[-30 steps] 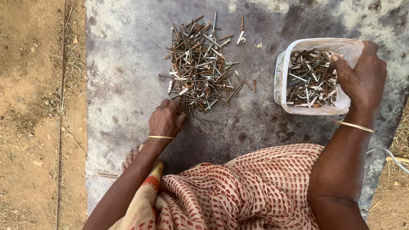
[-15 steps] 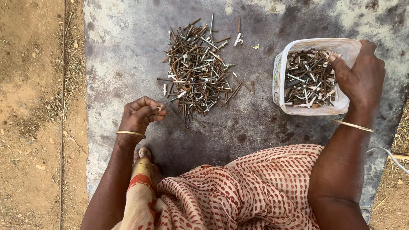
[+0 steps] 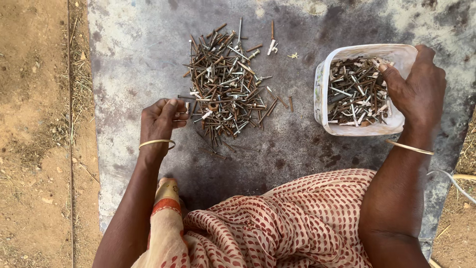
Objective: The person sorts nails by hand, picking them up from a pile and placing them into a plastic container.
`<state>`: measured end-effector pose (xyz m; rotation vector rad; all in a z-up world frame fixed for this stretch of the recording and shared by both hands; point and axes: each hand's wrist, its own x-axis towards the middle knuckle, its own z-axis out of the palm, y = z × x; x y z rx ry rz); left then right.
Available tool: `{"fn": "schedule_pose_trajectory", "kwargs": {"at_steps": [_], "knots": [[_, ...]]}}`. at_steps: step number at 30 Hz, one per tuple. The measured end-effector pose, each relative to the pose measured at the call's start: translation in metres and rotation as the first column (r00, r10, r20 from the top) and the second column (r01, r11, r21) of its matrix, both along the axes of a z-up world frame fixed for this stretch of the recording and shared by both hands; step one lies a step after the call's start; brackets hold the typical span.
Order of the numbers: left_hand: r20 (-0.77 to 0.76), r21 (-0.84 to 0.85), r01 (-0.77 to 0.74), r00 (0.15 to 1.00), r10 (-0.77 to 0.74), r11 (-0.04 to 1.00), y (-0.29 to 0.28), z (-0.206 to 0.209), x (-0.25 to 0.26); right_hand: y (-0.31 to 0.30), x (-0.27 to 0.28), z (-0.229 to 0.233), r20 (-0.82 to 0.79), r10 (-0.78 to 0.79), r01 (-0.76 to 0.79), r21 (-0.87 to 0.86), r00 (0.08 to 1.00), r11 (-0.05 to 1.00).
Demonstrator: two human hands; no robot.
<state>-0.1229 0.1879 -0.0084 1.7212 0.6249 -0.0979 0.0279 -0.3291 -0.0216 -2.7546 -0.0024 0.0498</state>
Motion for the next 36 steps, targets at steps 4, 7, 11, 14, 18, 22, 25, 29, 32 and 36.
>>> {"fn": "schedule_pose_trajectory", "kwargs": {"at_steps": [4,7,11,14,18,22,25,29,32,36], "knots": [[0.021,0.049,0.117,0.993,-0.118,0.992,-0.037,0.045,0.029,0.006,0.000,0.005,-0.023,-0.009,0.010,0.051,1.000,0.999],[0.196,0.004,0.375,0.909,-0.368,0.927,-0.091,0.079,0.054,0.010,0.003,0.012,-0.031,-0.017,0.019,0.057,0.999,0.998],[0.588,0.159,0.612,0.572,-0.572,0.775,-0.140,0.113,0.064,0.014,0.001,0.019,-0.089,-0.056,0.060,0.038,0.994,0.997],[0.251,0.396,0.540,0.714,-0.654,0.742,-0.137,0.106,0.097,0.014,0.003,0.021,-0.054,-0.022,0.024,0.042,0.998,0.999],[-0.027,0.510,0.565,0.764,-0.644,0.649,-0.133,0.053,0.135,0.011,0.003,0.015,-0.028,-0.017,0.018,0.029,0.999,0.999],[-0.139,0.842,0.486,0.616,-0.775,0.235,-0.160,-0.009,0.162,0.011,0.004,0.015,0.009,0.026,-0.026,0.021,1.000,0.999],[-0.233,0.868,0.493,0.510,-0.828,0.059,-0.177,-0.038,0.176,0.013,0.006,0.019,-0.098,-0.057,0.060,0.031,0.994,0.998],[-0.236,0.862,0.506,0.457,-0.858,0.032,-0.189,-0.057,0.183,0.014,0.006,0.021,-0.079,-0.031,0.034,0.036,0.996,0.999],[-0.363,0.809,0.586,0.426,-0.829,-0.054,-0.191,-0.070,0.186,0.014,0.007,0.022,-0.134,-0.081,0.091,0.064,0.988,0.994],[-0.113,0.962,0.267,0.581,-0.806,0.058,-0.185,-0.085,0.212,0.016,0.007,0.025,-0.032,-0.008,0.009,0.044,0.999,0.999]]}}
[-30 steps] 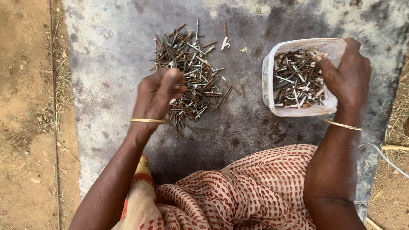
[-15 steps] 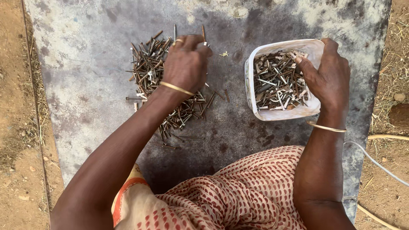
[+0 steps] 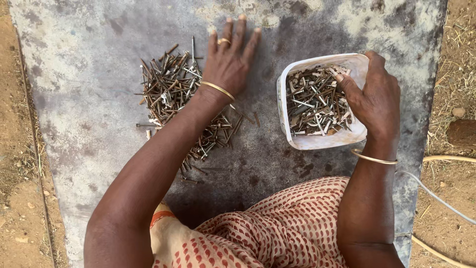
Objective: The person sorts nails by hand, picking them up from a pile and placing them into a plastic container.
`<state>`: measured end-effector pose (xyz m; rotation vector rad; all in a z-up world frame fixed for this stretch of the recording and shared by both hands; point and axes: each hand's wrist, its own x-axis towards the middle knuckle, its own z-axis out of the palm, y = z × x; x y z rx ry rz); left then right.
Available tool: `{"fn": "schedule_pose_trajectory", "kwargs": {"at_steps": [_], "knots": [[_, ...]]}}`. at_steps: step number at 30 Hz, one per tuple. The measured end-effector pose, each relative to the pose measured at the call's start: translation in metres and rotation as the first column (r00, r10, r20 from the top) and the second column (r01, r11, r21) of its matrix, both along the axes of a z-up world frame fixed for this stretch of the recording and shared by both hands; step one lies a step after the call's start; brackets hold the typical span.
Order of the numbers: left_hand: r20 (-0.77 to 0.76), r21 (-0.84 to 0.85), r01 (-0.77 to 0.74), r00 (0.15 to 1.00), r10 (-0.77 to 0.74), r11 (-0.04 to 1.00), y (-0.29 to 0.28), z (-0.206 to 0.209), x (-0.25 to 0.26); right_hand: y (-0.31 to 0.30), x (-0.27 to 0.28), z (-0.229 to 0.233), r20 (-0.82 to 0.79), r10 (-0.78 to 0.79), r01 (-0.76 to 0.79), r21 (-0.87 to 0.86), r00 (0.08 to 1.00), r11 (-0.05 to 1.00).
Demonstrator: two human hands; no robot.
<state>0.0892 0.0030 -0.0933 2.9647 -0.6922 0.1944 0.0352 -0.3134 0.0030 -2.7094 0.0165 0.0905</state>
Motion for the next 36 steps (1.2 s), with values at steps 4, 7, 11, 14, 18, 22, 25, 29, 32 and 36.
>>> {"fn": "schedule_pose_trajectory", "kwargs": {"at_steps": [4,7,11,14,18,22,25,29,32,36], "knots": [[-0.328,0.062,-0.012,0.944,0.032,0.998,0.023,0.013,-0.004,-0.003,-0.006,-0.001,-0.033,-0.013,0.013,0.004,0.999,1.000],[-0.312,0.132,0.032,0.950,0.010,0.991,0.035,0.033,-0.024,-0.001,0.000,0.000,0.005,0.004,-0.004,-0.045,1.000,0.999],[-0.482,0.172,0.023,0.874,0.064,0.985,0.047,0.055,-0.072,-0.002,-0.004,-0.005,-0.087,-0.058,0.055,-0.035,0.995,0.998],[-0.341,-0.010,-0.121,0.934,0.110,0.993,0.061,0.067,-0.081,-0.004,-0.005,-0.007,-0.064,-0.052,0.051,-0.004,0.997,0.999],[-0.283,-0.022,-0.132,0.951,0.120,0.991,0.076,0.072,-0.080,-0.003,-0.001,-0.006,-0.013,0.004,-0.005,-0.071,1.000,0.997],[-0.149,-0.007,-0.012,0.989,0.011,1.000,0.051,0.043,-0.083,-0.003,-0.002,-0.008,-0.057,-0.037,0.034,-0.050,0.998,0.998],[-0.079,0.041,0.050,0.996,-0.046,0.998,0.025,0.025,-0.085,-0.006,-0.003,-0.010,-0.043,-0.027,0.025,-0.037,0.999,0.999],[-0.089,0.025,0.037,0.995,-0.035,0.999,0.014,0.021,-0.086,-0.005,-0.001,-0.008,-0.035,-0.017,0.016,-0.015,0.999,1.000],[-0.088,-0.074,-0.078,0.994,0.071,0.994,0.022,0.028,-0.076,-0.005,-0.001,-0.008,-0.065,-0.036,0.033,-0.042,0.997,0.999],[-0.334,-0.303,-0.372,0.904,0.267,0.877,0.052,0.049,-0.060,-0.006,-0.001,-0.007,-0.026,-0.003,0.003,-0.012,1.000,1.000]]}}
